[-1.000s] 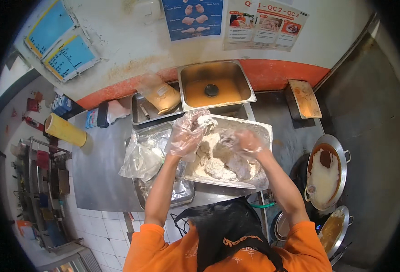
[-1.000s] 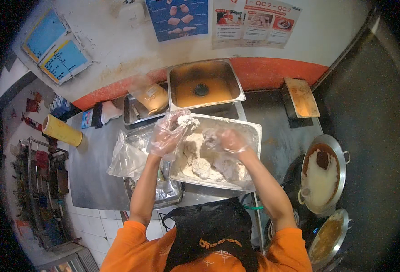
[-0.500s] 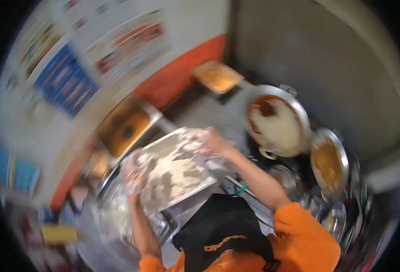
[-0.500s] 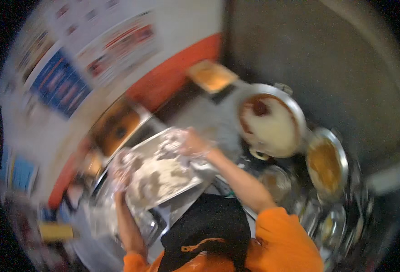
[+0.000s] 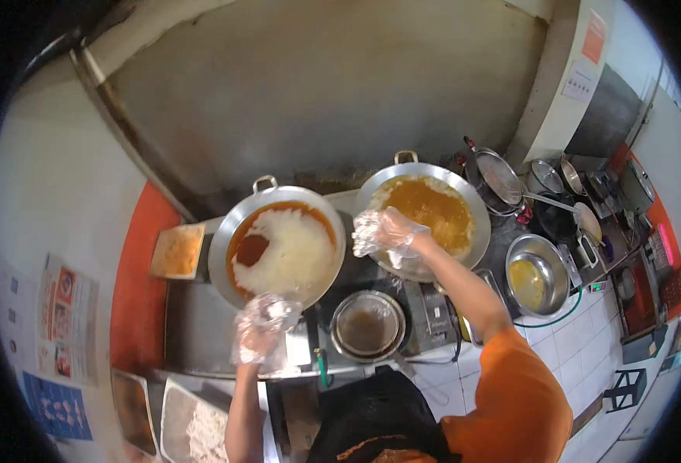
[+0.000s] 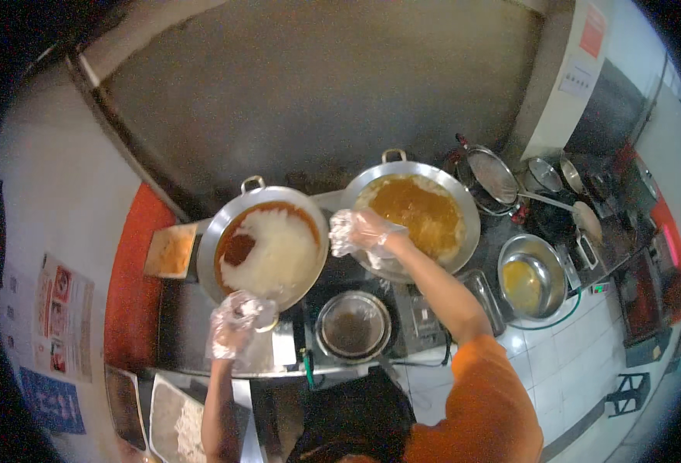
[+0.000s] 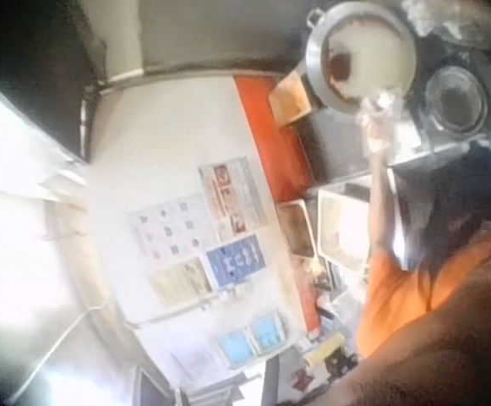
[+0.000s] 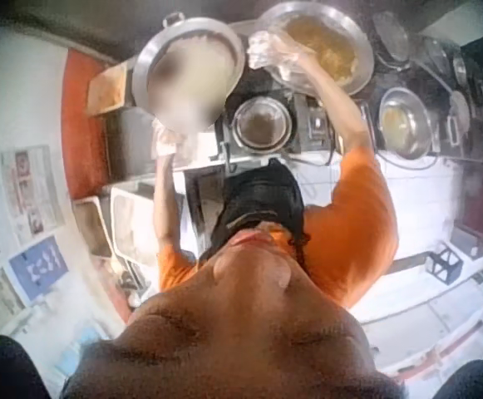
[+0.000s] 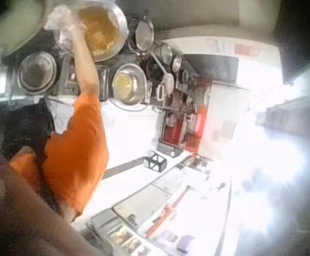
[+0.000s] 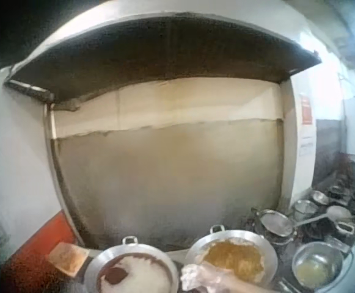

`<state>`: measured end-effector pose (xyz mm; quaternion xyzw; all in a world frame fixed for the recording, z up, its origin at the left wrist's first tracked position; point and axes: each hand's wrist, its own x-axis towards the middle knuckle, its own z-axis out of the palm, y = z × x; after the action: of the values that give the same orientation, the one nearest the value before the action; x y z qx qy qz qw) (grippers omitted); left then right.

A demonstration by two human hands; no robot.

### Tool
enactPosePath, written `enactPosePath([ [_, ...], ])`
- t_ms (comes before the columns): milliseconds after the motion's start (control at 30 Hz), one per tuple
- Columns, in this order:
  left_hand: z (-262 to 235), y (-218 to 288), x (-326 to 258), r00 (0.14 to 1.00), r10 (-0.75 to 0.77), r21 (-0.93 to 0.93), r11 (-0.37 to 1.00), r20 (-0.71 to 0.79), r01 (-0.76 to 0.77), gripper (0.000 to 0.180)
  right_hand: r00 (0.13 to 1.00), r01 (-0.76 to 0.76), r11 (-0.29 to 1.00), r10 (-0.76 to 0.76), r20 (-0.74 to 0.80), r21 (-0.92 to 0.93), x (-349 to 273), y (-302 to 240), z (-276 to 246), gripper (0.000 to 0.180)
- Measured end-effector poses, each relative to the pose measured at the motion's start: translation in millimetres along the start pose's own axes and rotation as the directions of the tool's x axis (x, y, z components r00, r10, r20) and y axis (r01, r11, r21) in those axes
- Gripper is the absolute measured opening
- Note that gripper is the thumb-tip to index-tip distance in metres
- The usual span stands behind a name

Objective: The person coats chicken pieces in flour by hand in a metal tray and then places them into deep fryers.

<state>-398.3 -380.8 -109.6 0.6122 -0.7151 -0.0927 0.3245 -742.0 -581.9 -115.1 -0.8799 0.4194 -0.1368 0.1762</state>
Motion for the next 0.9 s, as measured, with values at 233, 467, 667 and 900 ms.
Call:
enactPosePath([
  [233, 182.8, 97.8, 176.8, 0.948, 0.135, -0.205, 0.976, 0.287, -0.077, 0.034, 0.947, -0.313, 0.912, 0.320, 0.019, 0.264, -34.7, 161.8, -51.9, 0.030],
  [467, 350.7, 129.7, 273.3, 0.899, 0.008, 0.044, 0.999, 0.438, -0.030, 0.029, 0.879, -0.472, 0.865, 0.477, -0.012, -0.169, -43.2, 262.3, -24.0, 0.028],
  [667, 402.8, 91.9, 273.1, 0.945, 0.012, -0.282, 0.956, 0.328, 0.086, 0.025, 0.908, -0.391, 0.862, 0.302, -0.291, -0.323, -50.9, 238.1, -27.7, 0.030],
  [900, 227.2, 123.1, 194.9, 0.999, 0.041, -0.341, 0.940, 0.019, -0.032, 0.020, 0.732, -0.292, 0.955, 0.255, -0.632, 0.047, -58.8, 51.8, -113.9, 0.018],
])
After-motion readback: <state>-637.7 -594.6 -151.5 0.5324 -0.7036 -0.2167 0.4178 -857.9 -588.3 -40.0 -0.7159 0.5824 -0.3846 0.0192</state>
